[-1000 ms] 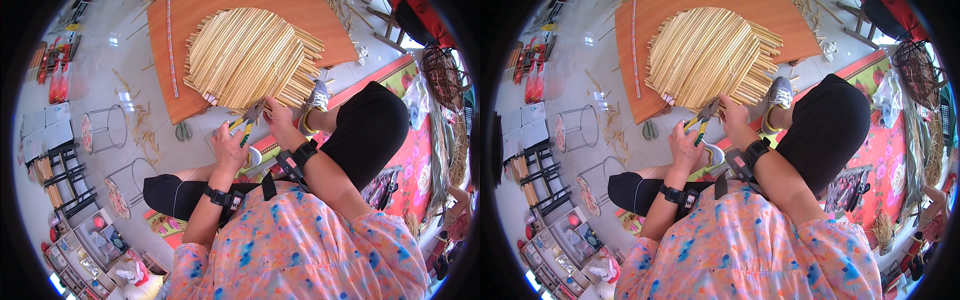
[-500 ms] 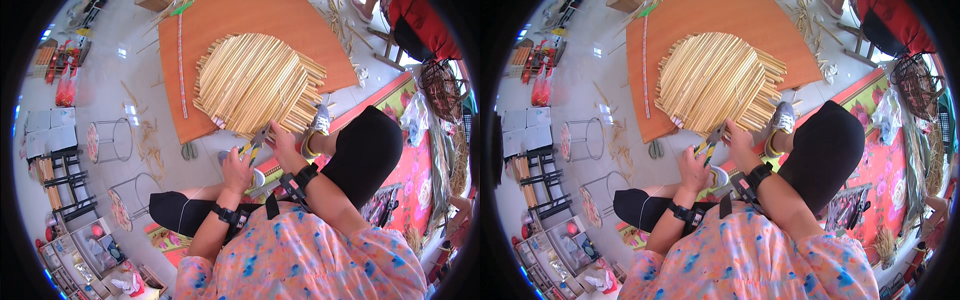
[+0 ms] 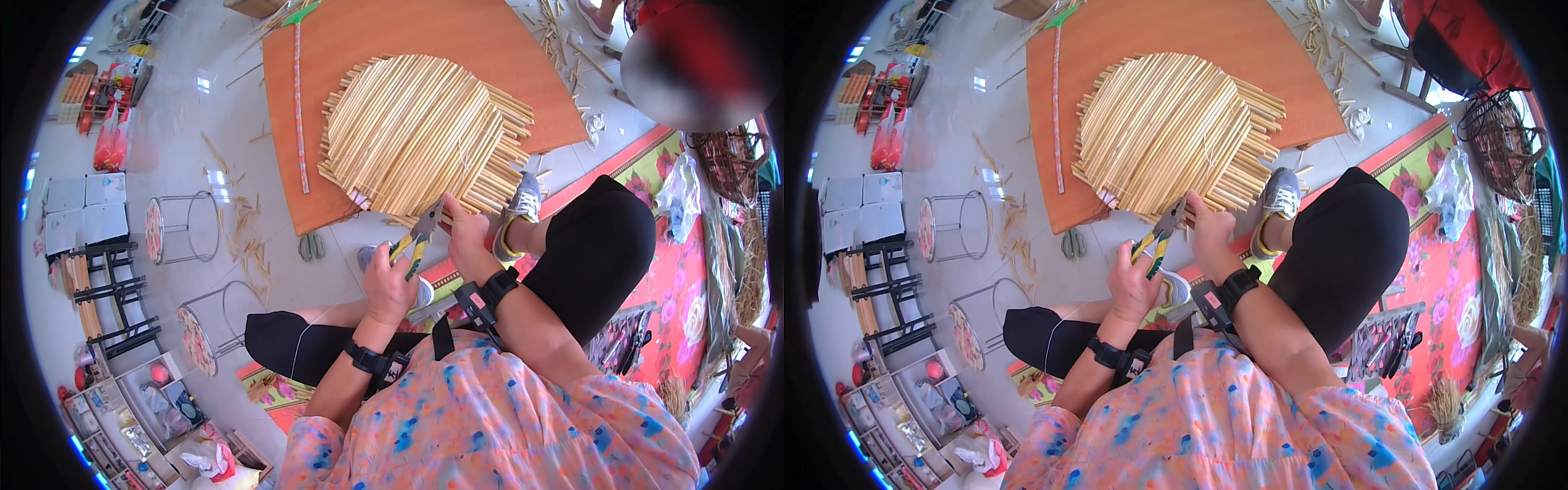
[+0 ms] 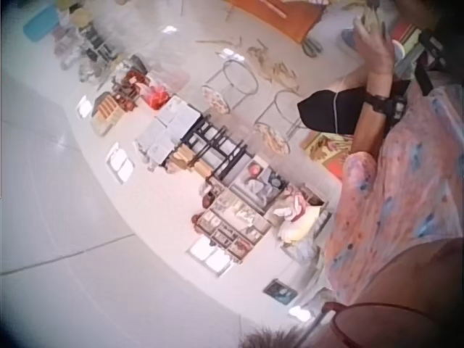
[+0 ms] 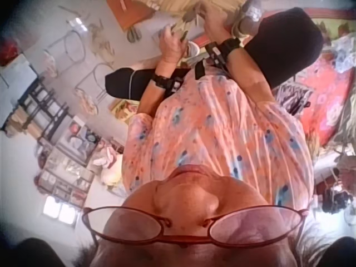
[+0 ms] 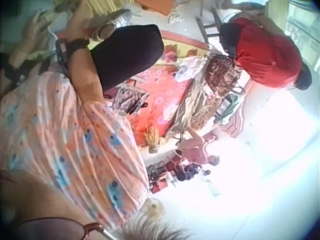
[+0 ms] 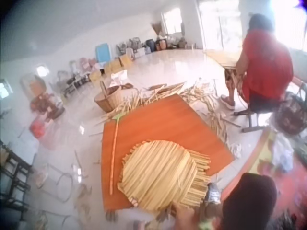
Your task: The person sits on the floor and weaves a bundle of bamboo sticks together using a thin string. They wrap the string around the sticks multiple times to secure them, then use pliers to cut the excess string.
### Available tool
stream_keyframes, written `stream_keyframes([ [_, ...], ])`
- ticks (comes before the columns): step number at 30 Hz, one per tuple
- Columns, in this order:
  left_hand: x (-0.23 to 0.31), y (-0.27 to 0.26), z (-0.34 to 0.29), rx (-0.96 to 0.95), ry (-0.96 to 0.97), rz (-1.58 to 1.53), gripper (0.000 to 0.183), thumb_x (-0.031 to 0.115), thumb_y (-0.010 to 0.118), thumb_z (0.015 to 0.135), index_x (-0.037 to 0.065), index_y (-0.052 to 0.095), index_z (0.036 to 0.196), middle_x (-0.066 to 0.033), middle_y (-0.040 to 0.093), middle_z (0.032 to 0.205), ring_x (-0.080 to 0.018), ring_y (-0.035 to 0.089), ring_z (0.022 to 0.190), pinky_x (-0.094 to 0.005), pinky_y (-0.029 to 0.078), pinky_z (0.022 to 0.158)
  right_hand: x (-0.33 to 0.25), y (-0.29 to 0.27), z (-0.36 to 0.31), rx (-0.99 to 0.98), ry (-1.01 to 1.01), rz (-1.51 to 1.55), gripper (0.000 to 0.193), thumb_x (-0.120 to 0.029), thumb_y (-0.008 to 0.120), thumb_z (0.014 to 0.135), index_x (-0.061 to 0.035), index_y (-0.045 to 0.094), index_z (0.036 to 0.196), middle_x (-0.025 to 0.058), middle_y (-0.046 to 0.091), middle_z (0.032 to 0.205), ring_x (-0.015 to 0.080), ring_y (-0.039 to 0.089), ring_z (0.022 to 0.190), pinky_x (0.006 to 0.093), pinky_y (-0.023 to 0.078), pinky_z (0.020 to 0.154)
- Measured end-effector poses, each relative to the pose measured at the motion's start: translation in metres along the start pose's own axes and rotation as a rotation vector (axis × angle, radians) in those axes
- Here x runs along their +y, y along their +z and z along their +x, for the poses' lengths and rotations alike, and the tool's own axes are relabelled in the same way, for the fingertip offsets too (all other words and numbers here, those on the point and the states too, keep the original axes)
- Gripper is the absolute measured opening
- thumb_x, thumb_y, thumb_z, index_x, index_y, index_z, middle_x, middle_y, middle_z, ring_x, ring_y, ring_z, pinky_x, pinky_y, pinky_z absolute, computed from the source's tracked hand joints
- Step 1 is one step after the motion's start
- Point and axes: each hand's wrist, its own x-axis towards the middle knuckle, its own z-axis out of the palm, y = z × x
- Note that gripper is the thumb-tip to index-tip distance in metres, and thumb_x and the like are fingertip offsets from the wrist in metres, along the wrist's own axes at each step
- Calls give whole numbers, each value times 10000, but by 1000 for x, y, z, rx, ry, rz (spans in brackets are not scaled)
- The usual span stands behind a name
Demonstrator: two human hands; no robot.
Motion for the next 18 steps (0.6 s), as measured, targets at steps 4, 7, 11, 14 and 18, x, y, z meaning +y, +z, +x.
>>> stream_keyframes([
  [4, 5, -7, 0, -5, -42, -39, 236, 85, 757, 611, 15, 651, 809, -239, 578, 1141, -419, 632, 893, -459, 541, 741, -1, 1, 0, -4, -19, 24, 406, -71, 832, 814, 8, 597, 1135, 111, 720, 963, 208, 725, 734, 320, 609, 588],
  [7, 8, -12, -1, -17, -74, -47, 234, 85, 764, 610, 14, 654, 804, -241, 579, 1135, -420, 634, 892, -456, 545, 735, -1, 1, 1, 11, -30, -27, 380, -75, 838, 809, 22, 618, 1104, 110, 721, 964, 206, 724, 733, 326, 609, 590],
  [11, 25, -34, 4, 129, -43, -125, 202, 72, 741, 636, 11, 624, 789, -236, 559, 1095, -419, 627, 869, -461, 530, 706, 2, 2, 1, 75, -10, 15, 344, -87, 844, 806, 42, 635, 1047, 121, 719, 977, 218, 722, 775, 346, 611, 607],
  [14, 29, -59, 30, 207, -33, -122, 198, 94, 726, 700, 17, 603, 834, -217, 539, 1059, -418, 611, 841, -468, 513, 684, 3, -5, 17, 12, 32, 28, 385, -90, 838, 813, 14, 612, 1107, 116, 715, 1015, 223, 722, 816, 357, 611, 630],
  [18, -7, -66, 26, 136, -137, -55, 203, 118, 727, 741, 9, 585, 835, -189, 534, 1023, -407, 608, 840, -476, 502, 690, 3, -3, 7, 16, 20, 14, 447, -95, 836, 816, -27, 578, 1175, 101, 709, 1048, 225, 722, 853, 356, 607, 664],
])
